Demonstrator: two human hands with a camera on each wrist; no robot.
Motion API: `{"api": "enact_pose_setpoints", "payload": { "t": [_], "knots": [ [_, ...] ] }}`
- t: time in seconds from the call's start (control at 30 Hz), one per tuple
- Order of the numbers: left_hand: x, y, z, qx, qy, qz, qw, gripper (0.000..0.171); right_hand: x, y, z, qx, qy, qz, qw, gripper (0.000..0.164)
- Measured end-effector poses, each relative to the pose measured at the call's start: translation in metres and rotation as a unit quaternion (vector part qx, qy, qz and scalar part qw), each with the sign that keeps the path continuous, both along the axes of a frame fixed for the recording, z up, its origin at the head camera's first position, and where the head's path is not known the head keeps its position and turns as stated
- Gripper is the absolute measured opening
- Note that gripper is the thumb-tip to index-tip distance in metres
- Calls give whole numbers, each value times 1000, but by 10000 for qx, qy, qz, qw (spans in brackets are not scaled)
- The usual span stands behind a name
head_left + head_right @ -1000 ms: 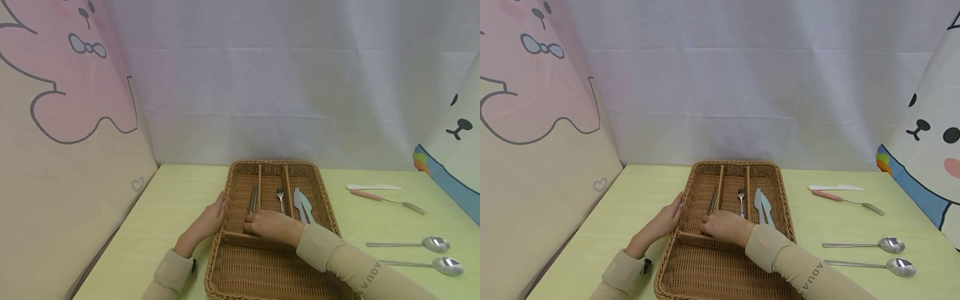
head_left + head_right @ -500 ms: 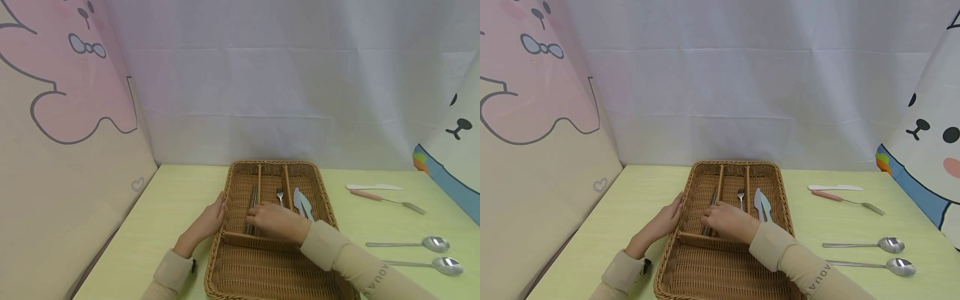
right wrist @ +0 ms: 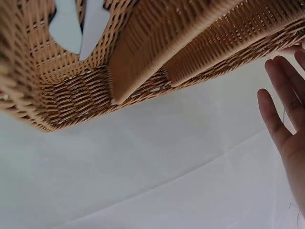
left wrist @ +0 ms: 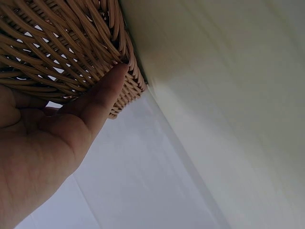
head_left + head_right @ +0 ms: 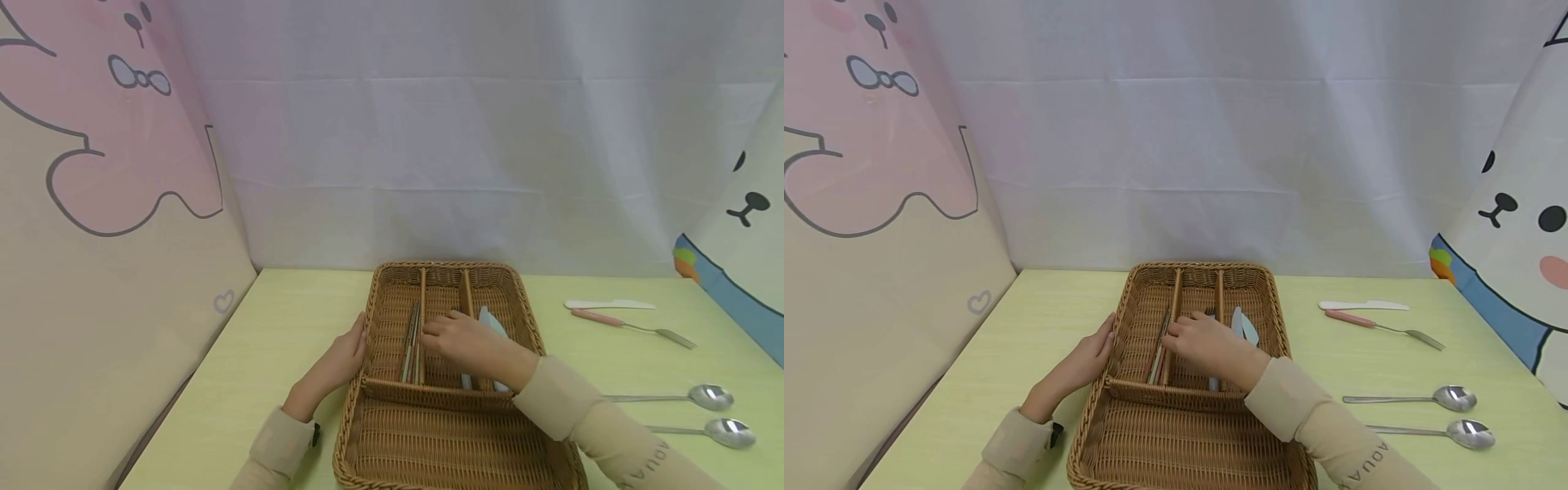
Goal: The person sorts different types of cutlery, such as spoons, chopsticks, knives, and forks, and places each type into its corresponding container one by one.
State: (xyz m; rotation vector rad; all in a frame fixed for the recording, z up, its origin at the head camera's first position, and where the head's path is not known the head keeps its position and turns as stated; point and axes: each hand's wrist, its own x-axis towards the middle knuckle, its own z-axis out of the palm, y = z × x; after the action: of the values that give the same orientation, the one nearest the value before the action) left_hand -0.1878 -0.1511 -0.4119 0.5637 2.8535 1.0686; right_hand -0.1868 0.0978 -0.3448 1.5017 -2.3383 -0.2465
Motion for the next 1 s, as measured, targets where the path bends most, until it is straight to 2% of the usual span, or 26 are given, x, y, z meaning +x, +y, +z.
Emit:
{"api": "enact_pose_setpoints", "payload": {
  "t": [0.17,0.37,0.67,0.87,1.0],
  "knots": [
    [-1,0,0,36,-73,-7,10000,50,-1,16,7,-209,156,-55,9996,18],
    [0,0,0,74,-115,0,9999,50,-3,37,12,-497,296,-190,9981,22],
    [0,0,0,89,-166,-5,9998,50,0,74,13,-765,27,-785,9940,24],
    [1,0,1,26,13,-62,10000,49,4,101,10,-1035,155,-952,9899,17],
    [1,-1,0,-63,262,-200,9994,50,5,120,2,-1221,183,-1010,9872,26]
  ]
}}
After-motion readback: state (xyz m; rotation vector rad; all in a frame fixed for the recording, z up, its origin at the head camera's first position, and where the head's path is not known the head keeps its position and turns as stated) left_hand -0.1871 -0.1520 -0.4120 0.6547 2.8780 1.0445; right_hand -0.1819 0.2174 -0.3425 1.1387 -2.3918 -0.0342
